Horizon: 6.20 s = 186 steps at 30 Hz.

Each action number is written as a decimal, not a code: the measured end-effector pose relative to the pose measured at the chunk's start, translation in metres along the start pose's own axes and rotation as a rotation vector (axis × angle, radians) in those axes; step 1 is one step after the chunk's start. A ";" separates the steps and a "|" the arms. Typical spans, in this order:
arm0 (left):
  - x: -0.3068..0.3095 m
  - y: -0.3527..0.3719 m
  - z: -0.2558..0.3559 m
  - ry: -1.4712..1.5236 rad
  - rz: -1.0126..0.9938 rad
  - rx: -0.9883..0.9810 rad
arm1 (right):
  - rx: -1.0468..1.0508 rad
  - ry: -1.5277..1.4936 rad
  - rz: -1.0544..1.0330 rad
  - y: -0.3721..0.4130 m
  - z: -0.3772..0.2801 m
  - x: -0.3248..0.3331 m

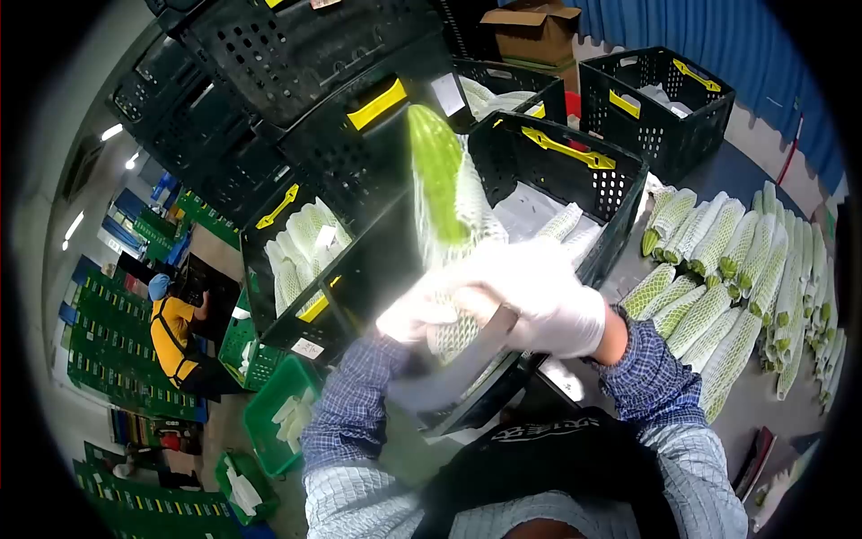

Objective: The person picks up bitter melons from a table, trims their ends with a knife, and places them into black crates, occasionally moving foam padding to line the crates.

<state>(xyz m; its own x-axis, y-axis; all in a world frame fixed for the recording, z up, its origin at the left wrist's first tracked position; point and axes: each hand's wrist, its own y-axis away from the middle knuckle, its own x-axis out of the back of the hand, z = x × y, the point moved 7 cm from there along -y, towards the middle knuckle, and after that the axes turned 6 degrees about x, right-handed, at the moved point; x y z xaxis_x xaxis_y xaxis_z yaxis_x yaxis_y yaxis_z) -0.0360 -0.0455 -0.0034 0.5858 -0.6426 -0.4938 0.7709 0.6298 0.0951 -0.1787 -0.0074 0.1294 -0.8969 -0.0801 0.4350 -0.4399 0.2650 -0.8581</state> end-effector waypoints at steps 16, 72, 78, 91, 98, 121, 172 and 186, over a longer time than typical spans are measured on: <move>-0.038 0.008 0.062 -1.301 1.091 -0.514 | -0.092 0.215 -0.398 0.069 0.010 -0.041; -0.039 0.010 0.087 -0.389 0.427 -0.533 | -0.138 0.119 0.025 0.044 0.031 0.001; -0.025 0.012 0.071 -0.541 0.473 -0.450 | -0.186 0.570 0.247 0.010 0.039 0.063; 0.012 0.028 0.059 -0.448 0.458 -0.586 | -0.398 0.797 0.108 0.058 0.154 0.066; 0.009 0.009 0.057 -0.226 0.212 -0.433 | -0.175 0.031 0.189 -0.011 0.057 0.034; 0.032 0.019 0.059 0.330 -0.344 -0.563 | 0.349 0.326 -0.241 0.002 -0.022 -0.064; 0.225 -0.063 -0.061 -1.158 0.723 0.582 | -1.811 1.344 0.117 0.560 -0.200 0.302; 0.203 -0.253 -0.134 -1.302 0.667 0.327 | -1.660 0.117 0.525 0.375 -0.058 0.192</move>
<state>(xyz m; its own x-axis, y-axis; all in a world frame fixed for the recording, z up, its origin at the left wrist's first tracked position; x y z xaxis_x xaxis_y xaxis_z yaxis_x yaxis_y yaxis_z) -0.1458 -0.2768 -0.2439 0.5134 -0.3230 0.7951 0.1965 0.9461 0.2575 -0.5129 0.1321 -0.0934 -0.8756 0.3735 0.3063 0.4492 0.8627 0.2323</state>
